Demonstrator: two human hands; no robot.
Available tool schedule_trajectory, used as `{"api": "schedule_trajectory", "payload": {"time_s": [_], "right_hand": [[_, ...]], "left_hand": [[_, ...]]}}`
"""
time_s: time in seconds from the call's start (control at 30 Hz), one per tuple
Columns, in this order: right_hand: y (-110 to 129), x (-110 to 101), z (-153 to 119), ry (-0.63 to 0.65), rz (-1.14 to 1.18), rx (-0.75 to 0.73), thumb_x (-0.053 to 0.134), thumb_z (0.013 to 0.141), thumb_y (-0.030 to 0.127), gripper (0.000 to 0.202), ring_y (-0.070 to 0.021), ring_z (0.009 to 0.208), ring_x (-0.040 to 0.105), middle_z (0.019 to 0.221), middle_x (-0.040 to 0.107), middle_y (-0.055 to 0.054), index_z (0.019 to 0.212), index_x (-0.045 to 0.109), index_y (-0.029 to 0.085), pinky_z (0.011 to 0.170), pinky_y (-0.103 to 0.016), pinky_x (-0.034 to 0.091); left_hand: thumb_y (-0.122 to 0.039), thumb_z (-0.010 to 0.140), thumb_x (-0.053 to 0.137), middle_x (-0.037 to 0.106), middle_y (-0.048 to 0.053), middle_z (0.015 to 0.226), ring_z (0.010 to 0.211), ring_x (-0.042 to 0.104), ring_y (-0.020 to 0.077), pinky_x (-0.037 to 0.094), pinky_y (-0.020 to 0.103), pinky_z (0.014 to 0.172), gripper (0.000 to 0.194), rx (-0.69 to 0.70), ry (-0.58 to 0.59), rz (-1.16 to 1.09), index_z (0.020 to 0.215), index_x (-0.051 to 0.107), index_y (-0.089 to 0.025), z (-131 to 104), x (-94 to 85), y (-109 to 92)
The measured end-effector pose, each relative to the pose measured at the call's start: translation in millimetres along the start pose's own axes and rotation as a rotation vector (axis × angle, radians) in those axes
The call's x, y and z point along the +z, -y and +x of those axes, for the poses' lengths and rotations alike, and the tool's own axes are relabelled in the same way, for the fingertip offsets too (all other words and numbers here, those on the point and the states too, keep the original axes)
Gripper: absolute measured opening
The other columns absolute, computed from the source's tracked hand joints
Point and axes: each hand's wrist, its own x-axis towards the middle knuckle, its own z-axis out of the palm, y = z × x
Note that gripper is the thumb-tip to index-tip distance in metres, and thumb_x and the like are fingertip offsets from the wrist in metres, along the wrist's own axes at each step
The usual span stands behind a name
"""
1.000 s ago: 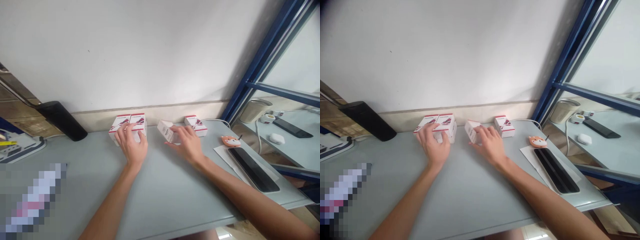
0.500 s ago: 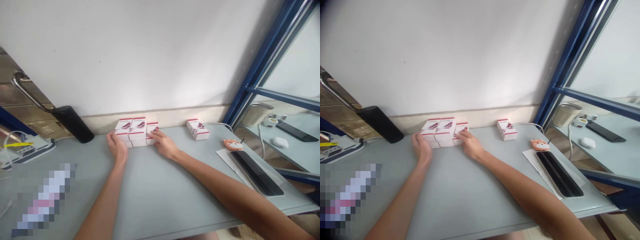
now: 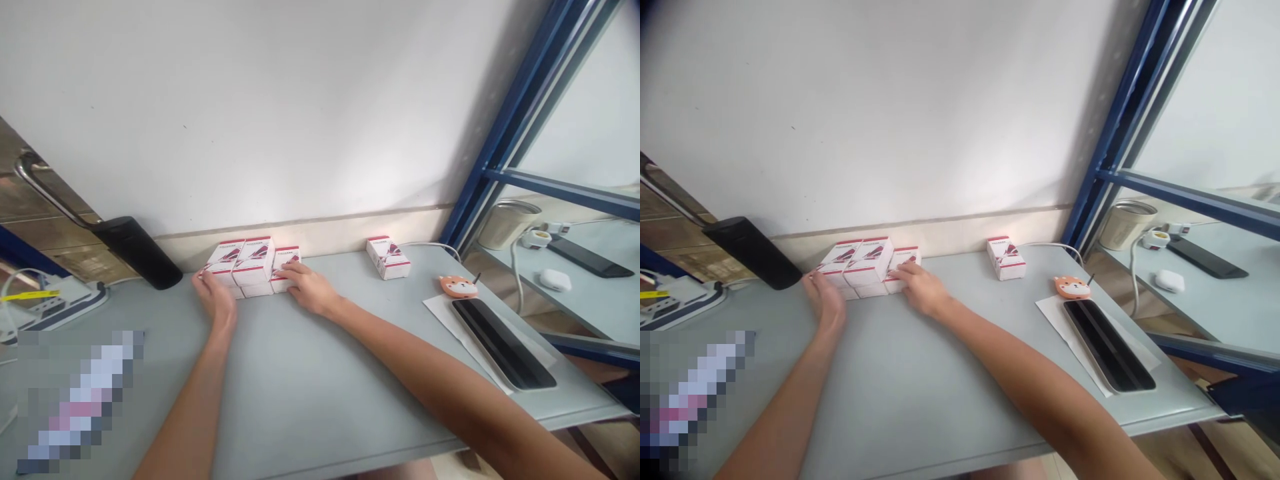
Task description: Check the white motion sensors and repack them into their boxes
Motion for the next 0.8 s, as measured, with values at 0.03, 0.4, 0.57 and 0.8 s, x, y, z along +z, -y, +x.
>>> {"api": "schedule_trajectory", "payload": {"time_s": [0.03, 0.4, 0.57, 0.8], "right_hand": [[0.3, -0.3, 0.5, 0.003, -0.004, -0.002, 0.055, 0.098, 0.007, 0.057, -0.0258, 0.155, 0.045, 0.163, 0.052, -0.008, 0.152, 0.059, 0.026, 0.122, -0.046, 0.048], [-18.6, -56.9, -32.4, -0.197, -0.268, 0.037, 0.054, 0.103, 0.022, 0.047, -0.0335, 0.158, 0.037, 0.161, 0.05, -0.015, 0.149, 0.06, 0.024, 0.126, -0.054, 0.038], [-65.1, -111.0, -80.0, -0.415, -0.607, 0.507, 0.065, 0.097, 0.04, 0.055, -0.0481, 0.152, 0.034, 0.151, 0.051, -0.026, 0.145, 0.058, 0.015, 0.121, -0.066, 0.031], [-76.2, -109.9, -106.1, -0.437, -0.338, 0.67, 0.063, 0.092, 0.031, 0.056, -0.0437, 0.137, 0.05, 0.15, 0.05, -0.026, 0.146, 0.055, 0.017, 0.112, -0.059, 0.041]], "left_hand": [[-0.039, 0.107, 0.055, 0.068, 0.011, 0.129, 0.112, 0.068, 0.0258, 0.058, 0.049, 0.099, 0.034, -0.011, -0.002, -0.005, 0.133, 0.061, -0.018, -1.3, -0.7, -0.9], [-0.02, 0.089, 0.058, 0.038, 0.025, 0.151, 0.149, 0.034, 0.038, 0.026, 0.057, 0.123, 0.054, 0.234, -0.157, 0.107, 0.141, 0.046, -0.014, -41.8, -3.0, -43.1], [-0.018, 0.078, 0.063, 0.044, 0.02, 0.14, 0.14, 0.043, 0.0408, 0.033, 0.06, 0.115, 0.057, 0.385, -0.129, 0.209, 0.135, 0.055, -0.018, -56.9, 2.2, -62.3], [-0.02, 0.083, 0.061, 0.044, 0.022, 0.143, 0.143, 0.042, 0.044, 0.03, 0.062, 0.117, 0.049, 0.229, -0.14, 0.221, 0.132, 0.058, -0.016, -42.6, -7.5, -57.1]]}}
